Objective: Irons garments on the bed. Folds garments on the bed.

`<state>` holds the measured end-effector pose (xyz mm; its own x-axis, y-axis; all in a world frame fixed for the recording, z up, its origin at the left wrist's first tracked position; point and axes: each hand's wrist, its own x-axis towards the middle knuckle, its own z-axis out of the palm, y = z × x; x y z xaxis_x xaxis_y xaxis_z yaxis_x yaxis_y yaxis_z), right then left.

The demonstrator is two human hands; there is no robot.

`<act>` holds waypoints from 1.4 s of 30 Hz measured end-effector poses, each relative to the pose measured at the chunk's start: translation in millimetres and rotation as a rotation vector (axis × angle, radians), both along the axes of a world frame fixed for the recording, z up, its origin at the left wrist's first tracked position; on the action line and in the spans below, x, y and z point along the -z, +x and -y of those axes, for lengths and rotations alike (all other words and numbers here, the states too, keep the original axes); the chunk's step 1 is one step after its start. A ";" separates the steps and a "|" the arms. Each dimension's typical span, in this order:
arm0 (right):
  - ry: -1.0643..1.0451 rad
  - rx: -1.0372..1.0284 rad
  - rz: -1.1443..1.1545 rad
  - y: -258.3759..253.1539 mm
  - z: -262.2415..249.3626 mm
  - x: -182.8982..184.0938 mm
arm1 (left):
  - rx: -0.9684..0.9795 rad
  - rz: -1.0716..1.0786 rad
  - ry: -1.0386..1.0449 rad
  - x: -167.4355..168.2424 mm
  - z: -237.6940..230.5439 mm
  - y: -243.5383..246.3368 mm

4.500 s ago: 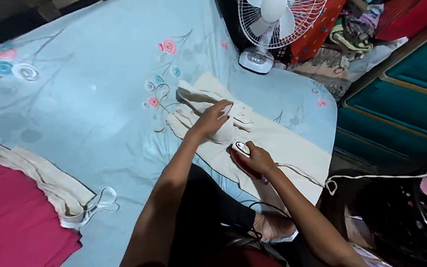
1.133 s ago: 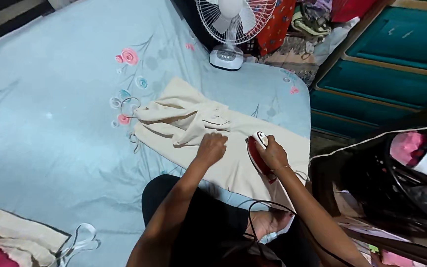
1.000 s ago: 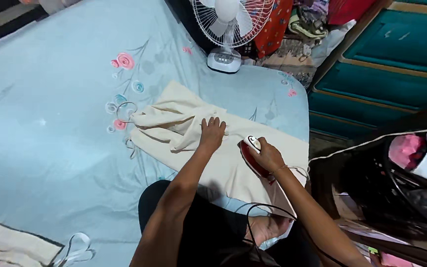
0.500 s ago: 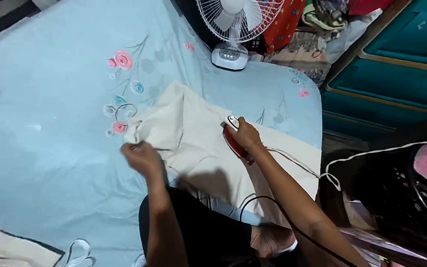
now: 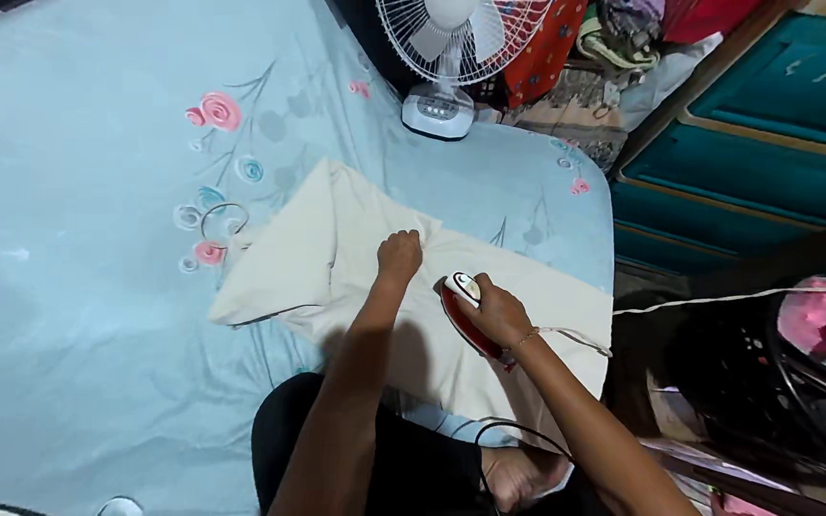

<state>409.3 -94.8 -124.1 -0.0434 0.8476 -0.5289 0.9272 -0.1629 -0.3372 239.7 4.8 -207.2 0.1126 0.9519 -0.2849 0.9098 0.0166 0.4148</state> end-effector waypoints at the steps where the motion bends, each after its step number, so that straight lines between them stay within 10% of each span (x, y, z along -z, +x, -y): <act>1: 0.000 0.000 -0.004 -0.8 -3.5 0.2 | -0.052 0.013 0.016 -4.2 -0.6 -2.5; 6: 0.024 -0.030 -0.014 -17.8 -27.3 7.1 | -0.266 0.176 0.178 -20.2 18.7 -26.8; 19: -0.006 0.006 0.019 -13.9 -14.4 5.0 | -0.001 0.089 -0.095 -6.3 -41.4 7.6; 30: 0.154 0.068 -0.108 -64.8 -90.7 33.8 | -0.548 0.397 0.162 -12.6 102.8 -53.0; 42: 0.183 -0.055 -0.125 -85.8 -117.2 38.1 | -0.598 0.558 -0.116 -12.8 92.0 -64.8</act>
<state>323.5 22.4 -162.2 -0.1477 0.9234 -0.3543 0.8822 -0.0390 -0.4692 174.9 -87.2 -194.3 -0.2496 0.8639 -0.4375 0.3946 0.5033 0.7687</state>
